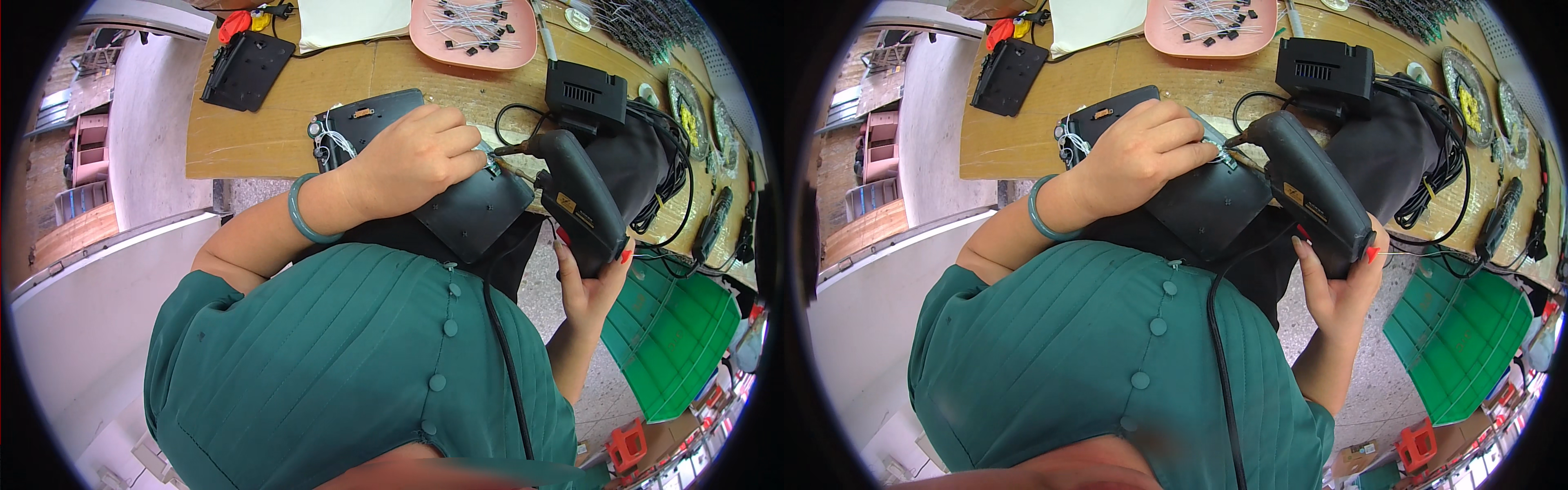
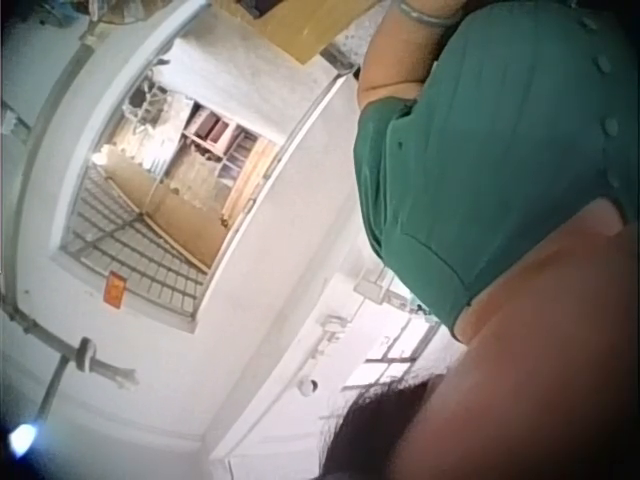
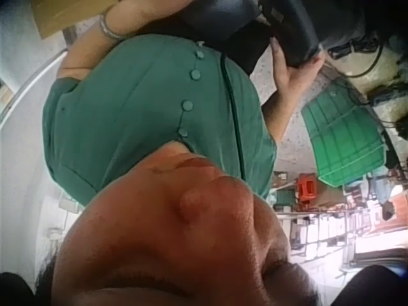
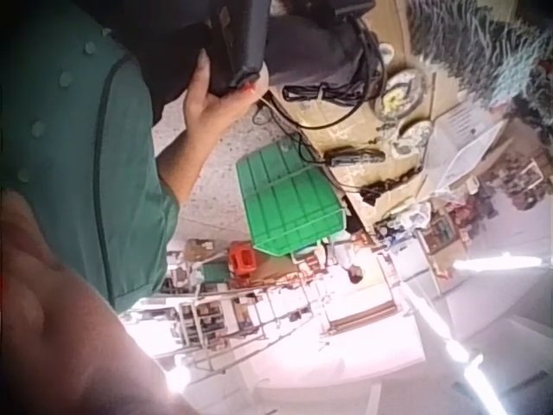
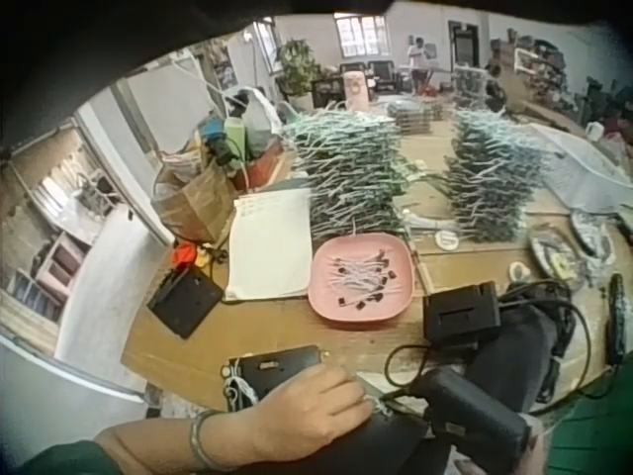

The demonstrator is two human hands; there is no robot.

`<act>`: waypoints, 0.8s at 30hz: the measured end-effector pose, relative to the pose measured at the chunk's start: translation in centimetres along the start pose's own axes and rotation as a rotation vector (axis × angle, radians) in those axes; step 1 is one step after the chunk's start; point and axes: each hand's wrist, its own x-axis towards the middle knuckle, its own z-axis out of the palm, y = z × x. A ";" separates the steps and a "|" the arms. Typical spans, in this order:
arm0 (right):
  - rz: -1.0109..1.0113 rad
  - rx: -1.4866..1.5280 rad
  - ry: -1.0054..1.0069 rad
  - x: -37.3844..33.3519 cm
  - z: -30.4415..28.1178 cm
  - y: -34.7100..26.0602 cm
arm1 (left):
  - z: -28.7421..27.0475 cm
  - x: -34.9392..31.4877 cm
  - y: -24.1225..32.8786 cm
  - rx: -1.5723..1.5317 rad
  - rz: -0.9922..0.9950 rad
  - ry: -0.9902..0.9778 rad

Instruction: The person assembles electronic components into a plastic housing by securing a circuit board and wires with screws using an electric screwdriver, then applying hot glue with a glue gun.

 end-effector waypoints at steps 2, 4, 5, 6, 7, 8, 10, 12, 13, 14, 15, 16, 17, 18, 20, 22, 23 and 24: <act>0.009 0.009 -0.003 0.0 0.0 0.1 | 0.0 0.0 0.0 -0.001 0.000 -0.013; 0.022 0.043 0.001 0.0 0.1 0.1 | 0.0 0.1 -0.1 -0.002 -0.001 -0.027; 0.022 0.043 0.001 0.0 0.0 0.1 | 0.0 0.1 -0.1 -0.007 0.000 -0.022; 0.004 0.017 -0.005 0.0 -0.1 0.3 | 0.0 0.1 -0.1 -0.011 0.002 -0.018; -0.014 -0.009 -0.011 0.0 -0.1 0.3 | 0.0 0.1 -0.1 -0.012 0.001 -0.018; -0.014 -0.009 -0.011 0.0 -0.2 0.3 | 0.0 0.1 -0.1 -0.013 -0.001 -0.023; -0.012 -0.024 -0.021 0.1 -0.3 0.1 | -0.1 0.1 -0.1 -0.016 -0.003 -0.029; 0.001 -0.022 -0.024 0.0 -0.4 0.2 | -0.1 0.1 0.0 -0.019 -0.015 -0.038; 0.013 -0.019 -0.028 0.0 -0.4 0.3 | -0.1 0.1 0.0 -0.019 -0.015 -0.039; 0.013 -0.019 -0.027 0.0 -0.4 0.2 | 0.0 0.1 0.0 -0.021 -0.017 -0.036; 0.025 -0.002 -0.024 0.0 -0.3 0.0 | 0.0 0.2 0.0 -0.023 -0.020 -0.033; 0.037 0.014 -0.020 0.1 -0.2 -0.1 | 0.0 0.2 0.0 -0.023 -0.019 -0.033; 0.036 0.014 -0.020 0.1 -0.2 0.1 | -0.1 0.2 0.0 -0.020 -0.018 -0.034; 0.008 0.011 -0.008 0.1 -0.3 0.5 | -0.1 0.2 0.0 -0.018 -0.016 -0.034; -0.020 0.007 0.005 0.0 -0.2 0.5 | -0.1 0.2 0.0 -0.020 -0.017 -0.040; 0.139 0.221 0.085 -0.2 -0.2 0.1 | -0.1 0.2 0.0 -0.022 -0.017 -0.046; 0.130 0.209 0.101 -0.5 -0.4 0.5 | -0.1 0.2 0.0 -0.020 -0.016 -0.039; 0.130 0.209 0.102 -0.5 -0.3 0.4 | 0.0 0.2 0.0 -0.019 -0.015 -0.031</act>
